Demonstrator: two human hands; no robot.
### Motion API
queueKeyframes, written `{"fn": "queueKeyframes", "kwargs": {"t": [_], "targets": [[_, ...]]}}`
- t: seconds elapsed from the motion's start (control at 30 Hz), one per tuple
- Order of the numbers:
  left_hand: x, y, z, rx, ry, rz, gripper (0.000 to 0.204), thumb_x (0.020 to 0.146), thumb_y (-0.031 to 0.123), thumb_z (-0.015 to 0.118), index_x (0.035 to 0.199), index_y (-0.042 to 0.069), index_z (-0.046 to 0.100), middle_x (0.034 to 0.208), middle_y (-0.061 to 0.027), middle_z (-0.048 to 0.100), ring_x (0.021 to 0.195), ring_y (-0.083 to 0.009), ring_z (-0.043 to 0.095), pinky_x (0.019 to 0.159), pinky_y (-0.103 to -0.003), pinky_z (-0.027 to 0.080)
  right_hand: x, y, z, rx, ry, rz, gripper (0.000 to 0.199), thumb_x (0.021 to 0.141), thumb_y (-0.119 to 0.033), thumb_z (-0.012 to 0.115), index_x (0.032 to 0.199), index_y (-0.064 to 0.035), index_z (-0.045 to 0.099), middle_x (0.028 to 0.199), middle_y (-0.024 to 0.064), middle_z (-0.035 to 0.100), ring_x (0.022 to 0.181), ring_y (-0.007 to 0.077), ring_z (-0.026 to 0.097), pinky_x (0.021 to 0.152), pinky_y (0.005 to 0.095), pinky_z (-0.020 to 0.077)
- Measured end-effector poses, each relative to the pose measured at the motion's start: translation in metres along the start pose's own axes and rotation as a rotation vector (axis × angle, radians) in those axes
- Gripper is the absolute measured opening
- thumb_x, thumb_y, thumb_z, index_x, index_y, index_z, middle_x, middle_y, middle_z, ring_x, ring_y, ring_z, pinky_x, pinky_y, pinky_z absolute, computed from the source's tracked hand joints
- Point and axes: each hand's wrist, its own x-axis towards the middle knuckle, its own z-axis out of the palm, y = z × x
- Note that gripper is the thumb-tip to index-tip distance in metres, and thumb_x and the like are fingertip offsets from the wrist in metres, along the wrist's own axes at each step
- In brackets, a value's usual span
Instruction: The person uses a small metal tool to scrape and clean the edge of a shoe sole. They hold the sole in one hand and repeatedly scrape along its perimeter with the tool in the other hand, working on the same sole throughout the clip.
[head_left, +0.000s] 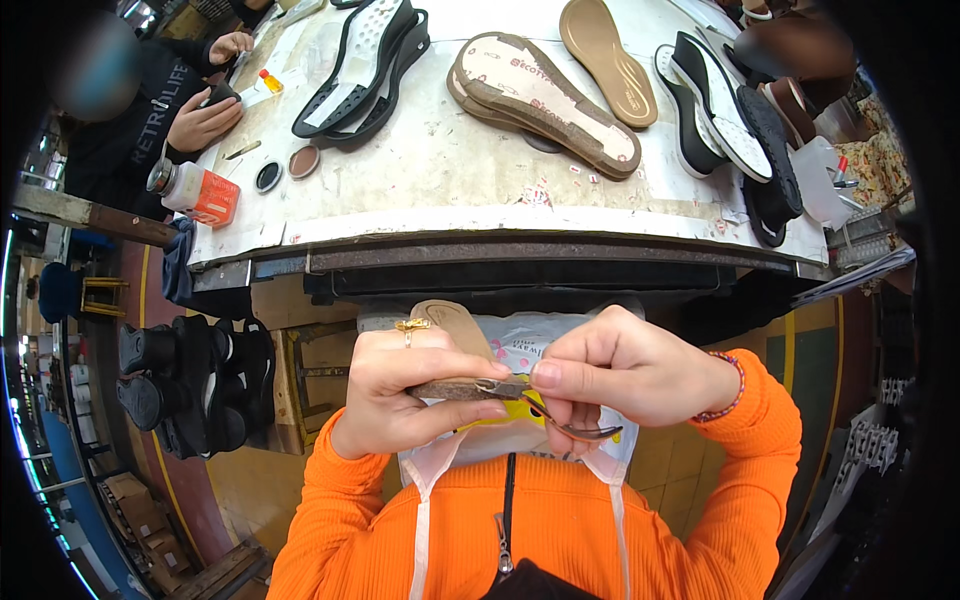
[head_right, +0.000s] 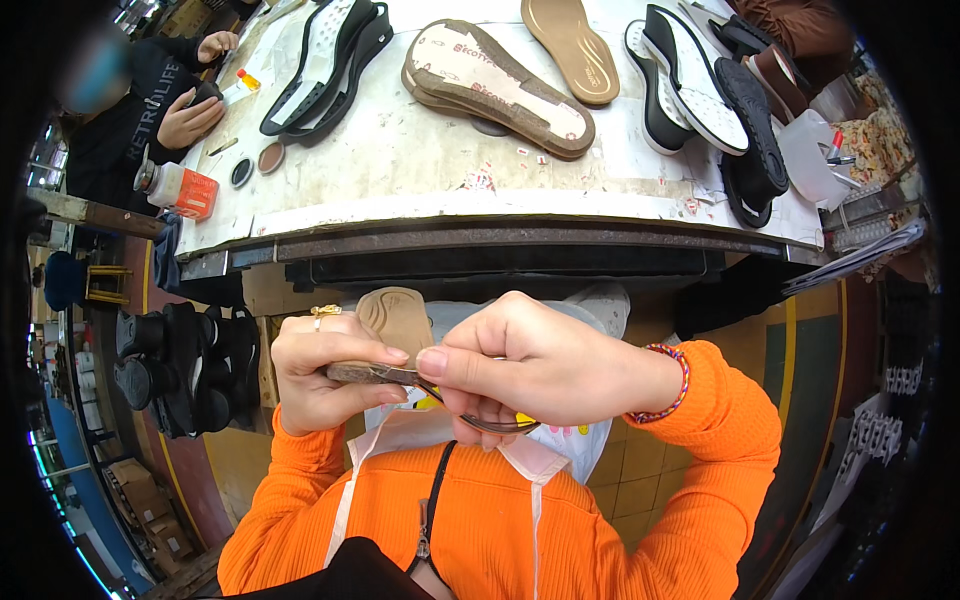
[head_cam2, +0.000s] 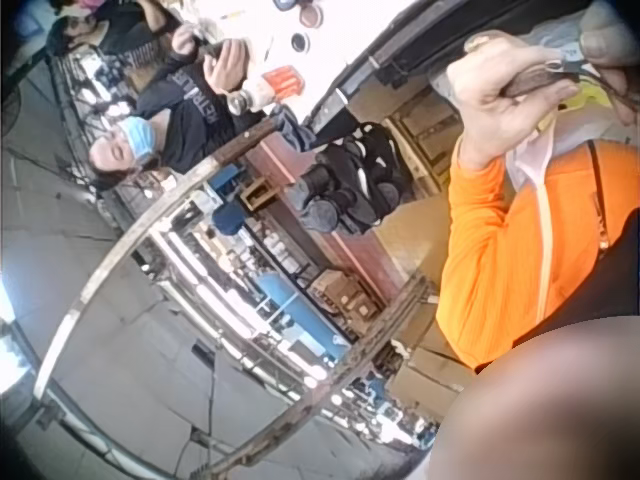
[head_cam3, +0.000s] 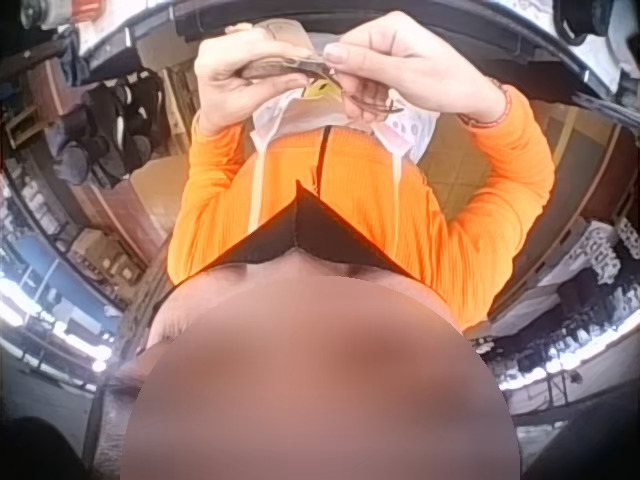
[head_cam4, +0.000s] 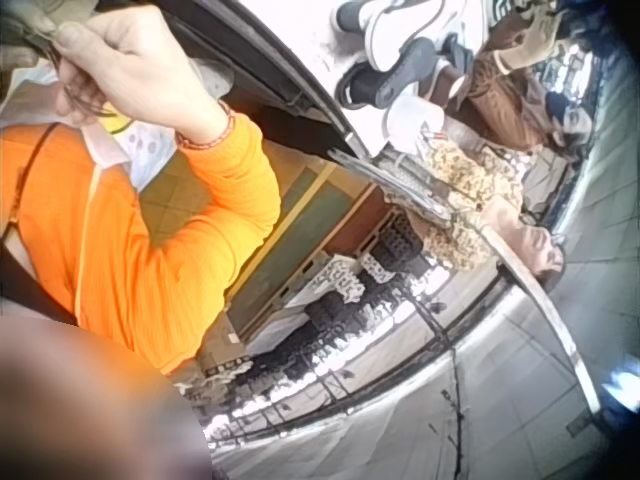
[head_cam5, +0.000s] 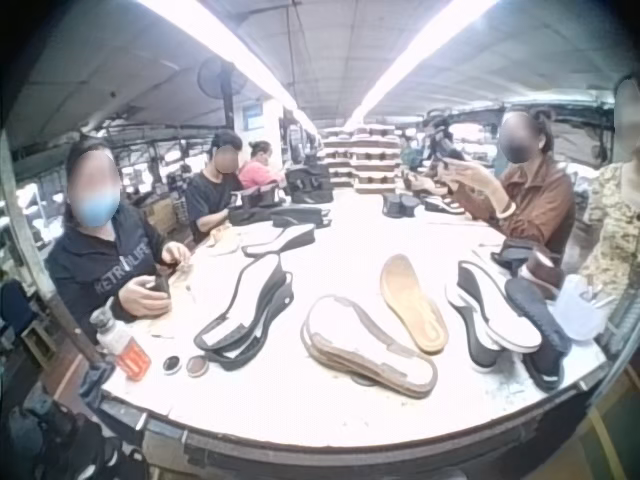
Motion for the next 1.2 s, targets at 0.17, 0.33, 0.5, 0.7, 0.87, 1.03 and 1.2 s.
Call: {"fn": "queueKeyframes", "kwargs": {"t": [0.17, 0.33, 0.5, 0.7, 0.87, 1.03, 1.2], "targets": [[0.002, 0.004, -0.003, 0.036, -0.043, -0.018, 0.032, 0.062, 0.007, 0.083, 0.092, 0.003, 0.072, 0.063, -0.0074, 0.061, 0.050, -0.0123, 0.054, 0.045, -0.023, 0.036, 0.000, -0.004, 0.000, -0.065, 0.011, -0.027, 0.038, 0.098, -0.027, 0.049, 0.073, 0.0003, 0.056, 0.059, 0.0035, 0.059, 0.049, 0.0060, 0.049, 0.047, 0.0230, 0.0417], [0.006, 0.009, -0.002, 0.120, 0.058, -0.098, 0.027, 0.067, 0.008, 0.081, 0.091, 0.000, 0.071, 0.066, -0.0089, 0.065, 0.055, -0.0121, 0.061, 0.049, -0.022, 0.043, 0.013, 0.011, 0.009, -1.037, 0.459, -0.719, 0.030, 0.088, -0.016, 0.061, 0.064, -0.0035, 0.049, 0.052, 0.0060, 0.048, 0.044, 0.0199, 0.050, 0.042, 0.0308, 0.0401], [0.009, 0.012, 0.006, 0.048, 0.212, -0.167, 0.023, 0.071, 0.010, 0.078, 0.089, -0.003, 0.070, 0.069, -0.0099, 0.069, 0.061, -0.0119, 0.066, 0.054, -0.020, 0.047, 0.031, 0.026, 0.002, -1.282, 0.680, -1.043, 0.028, 0.081, -0.011, 0.067, 0.062, -0.0060, 0.046, 0.054, 0.0062, 0.044, 0.046, 0.0229, 0.049, 0.042, 0.0341, 0.0390], [0.010, 0.015, 0.012, -0.013, 0.250, -0.227, 0.024, 0.068, 0.013, 0.080, 0.084, -0.002, 0.071, 0.066, -0.0075, 0.066, 0.057, -0.0102, 0.060, 0.053, -0.021, 0.042, 0.028, 0.009, 0.000, -1.085, 0.842, -1.114, 0.020, 0.084, -0.009, 0.063, 0.068, -0.0009, 0.056, 0.059, 0.0085, 0.053, 0.047, 0.0204, 0.051, 0.043, 0.0305, 0.0401], [0.010, 0.016, 0.001, 0.074, 0.090, -0.122, 0.024, 0.068, 0.008, 0.080, 0.088, -0.002, 0.071, 0.071, -0.0121, 0.069, 0.058, -0.0141, 0.065, 0.052, -0.022, 0.046, 0.000, -0.012, -0.002, -0.429, 0.256, -0.376, 0.033, 0.096, -0.019, 0.052, 0.071, 0.0028, 0.059, 0.058, 0.0054, 0.058, 0.050, 0.0060, 0.047, 0.046, 0.0236, 0.0390], [0.011, 0.017, 0.001, 0.042, 0.066, -0.103, 0.025, 0.067, 0.006, 0.080, 0.088, -0.002, 0.071, 0.072, -0.0125, 0.069, 0.060, -0.0143, 0.066, 0.052, -0.022, 0.047, -0.003, -0.019, -0.004, -0.258, 0.075, -0.150, 0.042, 0.098, -0.028, 0.048, 0.073, 0.0035, 0.059, 0.059, 0.0015, 0.057, 0.051, 0.0042, 0.045, 0.047, 0.0214, 0.0381], [0.012, 0.018, 0.001, 0.069, 0.020, -0.104, 0.024, 0.068, 0.005, 0.080, 0.089, -0.002, 0.071, 0.074, -0.0129, 0.069, 0.061, -0.0150, 0.066, 0.054, -0.022, 0.048, -0.002, -0.021, -0.005, -0.161, 0.013, -0.047, 0.039, 0.099, -0.024, 0.048, 0.073, 0.0029, 0.059, 0.064, 0.0059, 0.063, 0.053, 0.0071, 0.053, 0.050, 0.0223, 0.0443]]}}
